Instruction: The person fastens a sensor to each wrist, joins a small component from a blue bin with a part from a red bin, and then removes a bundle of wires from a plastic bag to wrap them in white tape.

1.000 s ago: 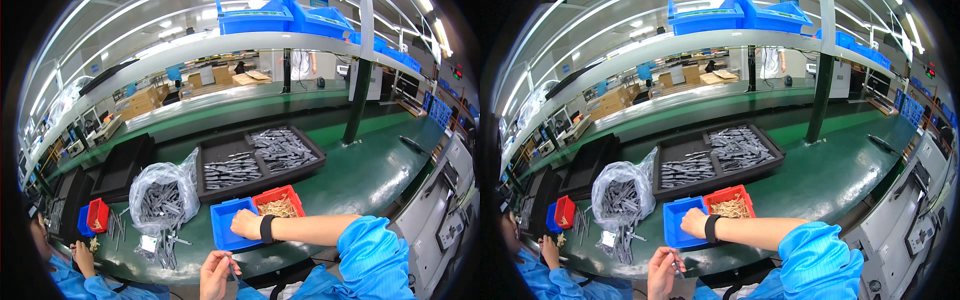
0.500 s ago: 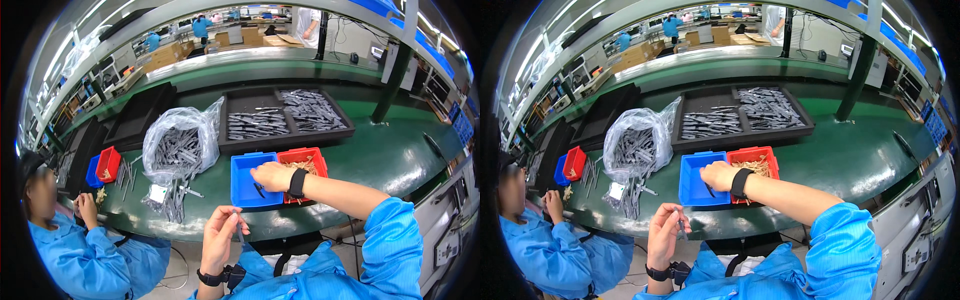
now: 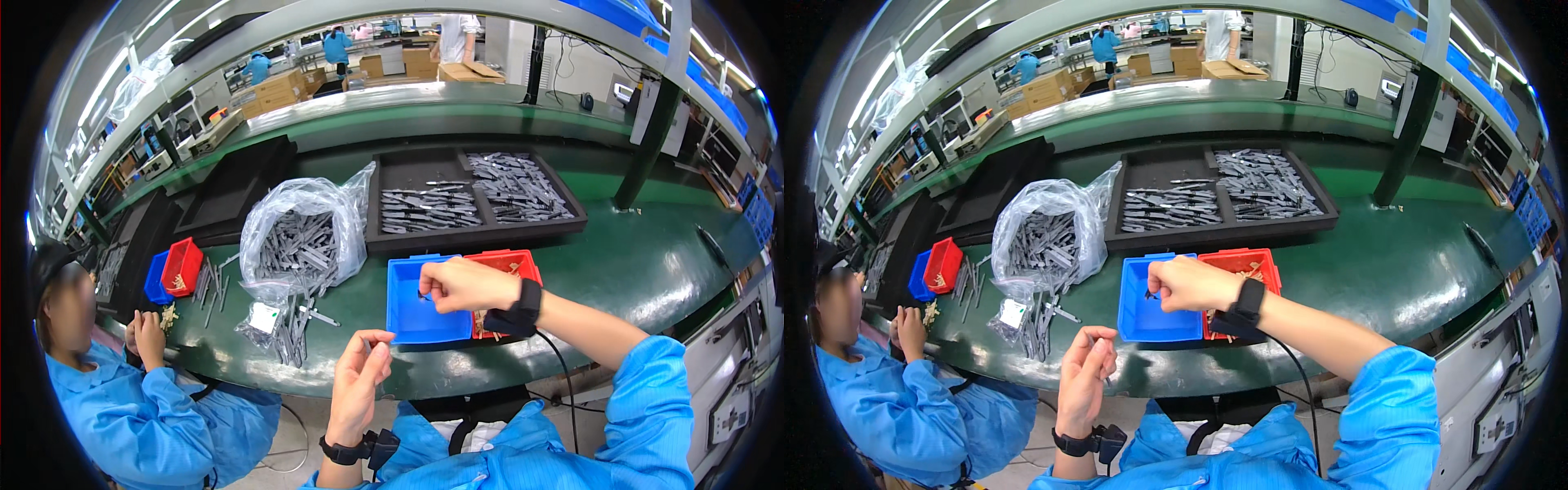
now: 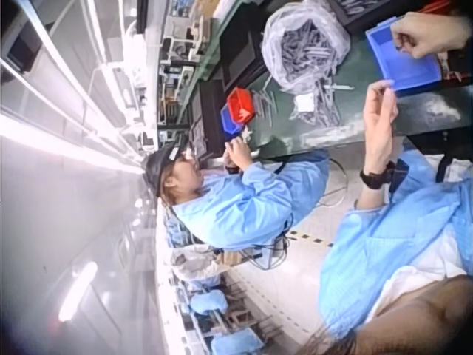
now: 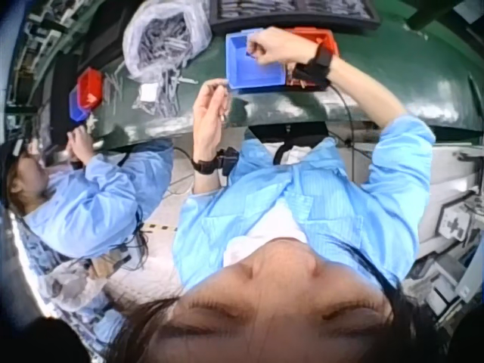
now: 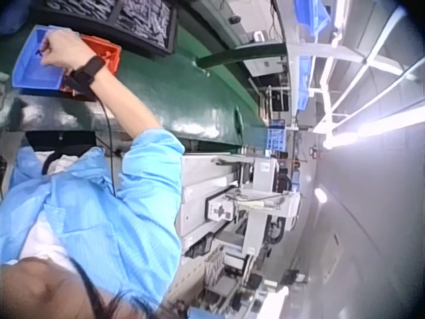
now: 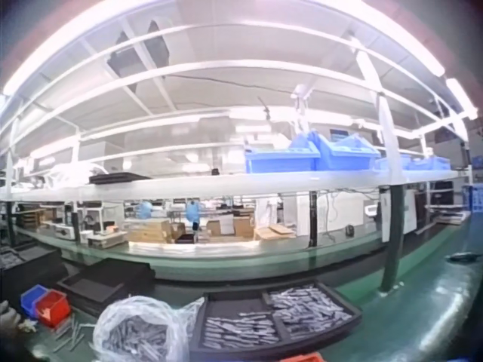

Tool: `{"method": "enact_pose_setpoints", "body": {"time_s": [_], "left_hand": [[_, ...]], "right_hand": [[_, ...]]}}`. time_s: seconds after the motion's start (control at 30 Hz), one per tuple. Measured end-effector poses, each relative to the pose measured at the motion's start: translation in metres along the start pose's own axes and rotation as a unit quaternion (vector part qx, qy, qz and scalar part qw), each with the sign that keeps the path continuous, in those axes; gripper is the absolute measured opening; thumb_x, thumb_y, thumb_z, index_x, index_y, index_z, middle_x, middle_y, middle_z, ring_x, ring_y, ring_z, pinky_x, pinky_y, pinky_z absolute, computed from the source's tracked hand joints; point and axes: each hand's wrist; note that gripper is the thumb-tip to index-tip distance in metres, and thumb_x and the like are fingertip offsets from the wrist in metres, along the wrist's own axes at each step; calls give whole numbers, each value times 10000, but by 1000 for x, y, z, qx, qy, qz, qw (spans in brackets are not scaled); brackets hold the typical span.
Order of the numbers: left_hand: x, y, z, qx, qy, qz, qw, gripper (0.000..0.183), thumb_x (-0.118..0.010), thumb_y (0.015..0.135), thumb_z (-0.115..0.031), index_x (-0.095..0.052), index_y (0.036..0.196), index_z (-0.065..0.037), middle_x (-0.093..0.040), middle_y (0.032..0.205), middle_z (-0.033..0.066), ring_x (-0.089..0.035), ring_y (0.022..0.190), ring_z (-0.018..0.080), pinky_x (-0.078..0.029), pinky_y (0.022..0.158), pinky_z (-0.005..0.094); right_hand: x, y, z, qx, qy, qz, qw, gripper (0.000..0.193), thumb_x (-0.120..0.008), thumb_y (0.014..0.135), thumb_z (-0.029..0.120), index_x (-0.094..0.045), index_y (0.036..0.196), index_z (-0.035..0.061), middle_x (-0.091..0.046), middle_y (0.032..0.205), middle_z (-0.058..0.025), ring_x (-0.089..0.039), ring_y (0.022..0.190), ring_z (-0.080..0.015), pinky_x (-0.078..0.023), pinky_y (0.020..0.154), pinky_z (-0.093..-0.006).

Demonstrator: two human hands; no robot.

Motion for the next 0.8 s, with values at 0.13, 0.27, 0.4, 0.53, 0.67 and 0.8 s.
{"method": "enact_pose_setpoints", "body": {"time_s": [0.13,0.27,0.4,0.53,0.67,0.8], "left_hand": [[-15,13,-4,-52,109,-15,993,167,-611,861,-57,-602,1020,-10,-513,908,-6,-423,758,45,-362,671,174],[-42,24,-6,-166,169,6,971,126,-649,818,-46,-648,943,-28,-527,888,-21,-410,736,39,-345,648,169],[-56,24,2,-86,271,90,955,164,-657,813,-50,-622,969,-9,-549,842,-33,-430,743,24,-341,630,164],[-55,18,17,-37,283,118,951,139,-682,812,-81,-613,917,-22,-556,798,-38,-437,699,9,-339,581,158],[-49,13,30,34,243,136,960,114,-671,822,-74,-604,898,-22,-577,811,-23,-487,740,12,-364,606,159],[-50,8,29,75,221,145,962,97,-657,833,-70,-591,889,-25,-576,814,-19,-496,736,33,-388,656,176]], "right_hand": [[24,-31,20,-52,292,37,954,186,-604,789,48,-553,948,-35,-636,794,-92,-640,738,-137,-502,667,-270],[15,-64,27,-87,441,73,890,178,-575,826,58,-528,976,-26,-623,821,-98,-636,755,-155,-511,702,-269],[-10,-88,26,-86,473,59,875,232,-564,826,39,-437,1017,2,-584,838,-86,-621,744,-152,-511,685,-268],[-40,-108,26,-88,479,-2,873,313,-570,807,38,-377,1052,12,-576,848,-92,-608,737,-144,-505,683,-267],[-55,-123,33,-100,447,-38,888,314,-559,855,78,-395,1116,18,-585,885,-87,-619,815,-132,-500,723,-252],[-63,-132,34,-88,412,-71,904,231,-539,898,99,-475,1101,8,-599,927,-86,-626,887,-146,-503,752,-262]]}}
Point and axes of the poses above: each hand's wrist, its own y-axis towards the middle knuckle, its own x-axis out of the back of the hand, z = x × y
